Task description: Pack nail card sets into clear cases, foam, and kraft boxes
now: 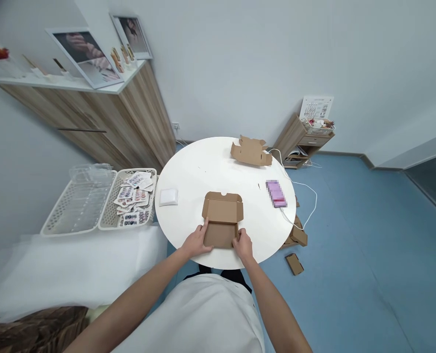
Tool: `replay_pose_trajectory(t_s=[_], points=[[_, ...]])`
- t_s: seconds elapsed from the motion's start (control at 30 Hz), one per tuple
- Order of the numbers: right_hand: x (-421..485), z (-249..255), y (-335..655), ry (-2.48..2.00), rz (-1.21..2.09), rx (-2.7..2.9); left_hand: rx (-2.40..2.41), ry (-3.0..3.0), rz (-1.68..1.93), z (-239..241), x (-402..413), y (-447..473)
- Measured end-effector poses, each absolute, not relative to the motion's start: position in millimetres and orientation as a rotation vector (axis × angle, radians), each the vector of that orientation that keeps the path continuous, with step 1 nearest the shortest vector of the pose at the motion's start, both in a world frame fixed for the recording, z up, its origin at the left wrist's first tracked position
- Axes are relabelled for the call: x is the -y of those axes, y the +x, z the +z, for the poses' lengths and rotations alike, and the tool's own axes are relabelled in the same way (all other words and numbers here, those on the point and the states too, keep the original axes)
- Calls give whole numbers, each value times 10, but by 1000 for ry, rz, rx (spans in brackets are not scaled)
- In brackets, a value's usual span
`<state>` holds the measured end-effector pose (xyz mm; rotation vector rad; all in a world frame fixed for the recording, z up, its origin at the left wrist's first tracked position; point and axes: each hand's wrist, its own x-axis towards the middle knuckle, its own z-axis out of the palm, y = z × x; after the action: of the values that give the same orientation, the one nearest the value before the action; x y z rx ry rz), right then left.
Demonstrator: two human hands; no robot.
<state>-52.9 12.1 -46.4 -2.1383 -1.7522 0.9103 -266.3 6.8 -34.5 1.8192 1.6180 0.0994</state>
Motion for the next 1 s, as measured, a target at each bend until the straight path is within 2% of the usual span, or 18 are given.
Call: replay_pose_trajectory(t_s=[0.33, 0.5, 0.7, 1.0], points=[[-281, -466, -310, -2154, 916, 1601, -1587, 1494, 646, -571, 85, -2492], [-163, -407, -177, -1989, 1075, 1451, -1652, 1390, 730, -627, 167, -2371], [-65, -400, -28, -1709, 1460, 1129, -1735, 1350, 754, -668, 158, -2194], [-505, -482, 176, -1573, 1593, 1030, -1766, 1105, 797, -707, -247, -1963]])
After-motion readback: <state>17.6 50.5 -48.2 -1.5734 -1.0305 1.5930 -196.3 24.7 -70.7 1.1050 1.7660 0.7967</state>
